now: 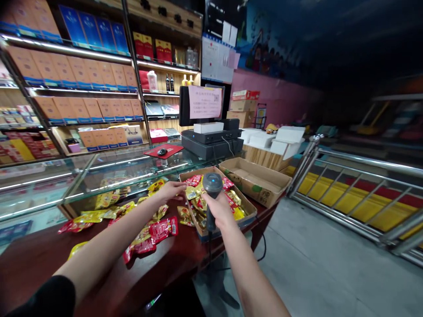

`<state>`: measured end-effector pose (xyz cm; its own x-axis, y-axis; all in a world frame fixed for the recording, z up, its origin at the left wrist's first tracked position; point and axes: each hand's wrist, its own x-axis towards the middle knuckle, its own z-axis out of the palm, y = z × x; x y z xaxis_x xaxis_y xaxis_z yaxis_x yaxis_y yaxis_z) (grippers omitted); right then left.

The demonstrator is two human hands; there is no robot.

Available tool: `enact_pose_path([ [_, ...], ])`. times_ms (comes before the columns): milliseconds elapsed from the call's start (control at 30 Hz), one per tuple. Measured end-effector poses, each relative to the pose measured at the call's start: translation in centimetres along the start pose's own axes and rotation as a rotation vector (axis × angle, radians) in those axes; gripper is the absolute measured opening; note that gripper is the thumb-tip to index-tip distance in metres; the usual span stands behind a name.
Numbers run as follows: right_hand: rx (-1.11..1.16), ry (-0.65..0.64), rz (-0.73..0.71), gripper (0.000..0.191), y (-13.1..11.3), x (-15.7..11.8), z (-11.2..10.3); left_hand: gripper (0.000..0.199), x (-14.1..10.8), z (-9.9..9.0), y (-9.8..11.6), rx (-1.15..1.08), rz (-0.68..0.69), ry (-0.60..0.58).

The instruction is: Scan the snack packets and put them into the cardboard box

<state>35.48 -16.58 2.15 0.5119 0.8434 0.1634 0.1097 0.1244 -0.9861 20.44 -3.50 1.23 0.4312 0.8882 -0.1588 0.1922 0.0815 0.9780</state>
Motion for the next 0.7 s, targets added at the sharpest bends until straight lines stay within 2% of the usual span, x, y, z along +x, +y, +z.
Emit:
enact_pose_path([
  [100, 0.036, -0.119, 0.016, 0.032, -0.8, -1.5, 2.9, 0.037, -1.2, -4.8, -1.0, 0.035, 0.014, 0.046],
  [233, 0.095, -0.344, 0.044, 0.034, -0.9, -3.0, 7.4, 0.044, -4.3, -10.5, -3.1, 0.136, -0.007, 0.112],
  [300, 0.089, -0.432, 0.062, 0.035, -0.4, -3.6, 9.2, 0.046, -6.2, -12.5, -4.4, 0.235, 0.006, 0.133],
  [367, 0.037, -0.463, 0.06, 0.034, 0.5, -4.0, 10.3, 0.044, -8.1, -13.5, -5.7, 0.351, 0.049, 0.165],
  [433, -0.026, -0.445, 0.047, 0.033, 1.7, -4.4, 10.8, 0.04, -9.8, -13.6, -6.9, 0.454, 0.114, 0.202],
  [500, -0.075, -0.417, 0.046, 0.033, 3.1, -4.6, 11.0, 0.038, -11.3, -12.8, -8.0, 0.522, 0.154, 0.217],
  [600, -0.168, -0.399, 0.076, 0.032, 4.9, -4.6, 11.1, 0.034, -13.1, -10.6, -9.1, 0.582, 0.136, 0.188],
  [700, -0.266, -0.376, 0.061, 0.031, 6.3, -4.4, 11.3, 0.03, -14.1, -8.2, -10.0, 0.75, 0.14, 0.285],
])
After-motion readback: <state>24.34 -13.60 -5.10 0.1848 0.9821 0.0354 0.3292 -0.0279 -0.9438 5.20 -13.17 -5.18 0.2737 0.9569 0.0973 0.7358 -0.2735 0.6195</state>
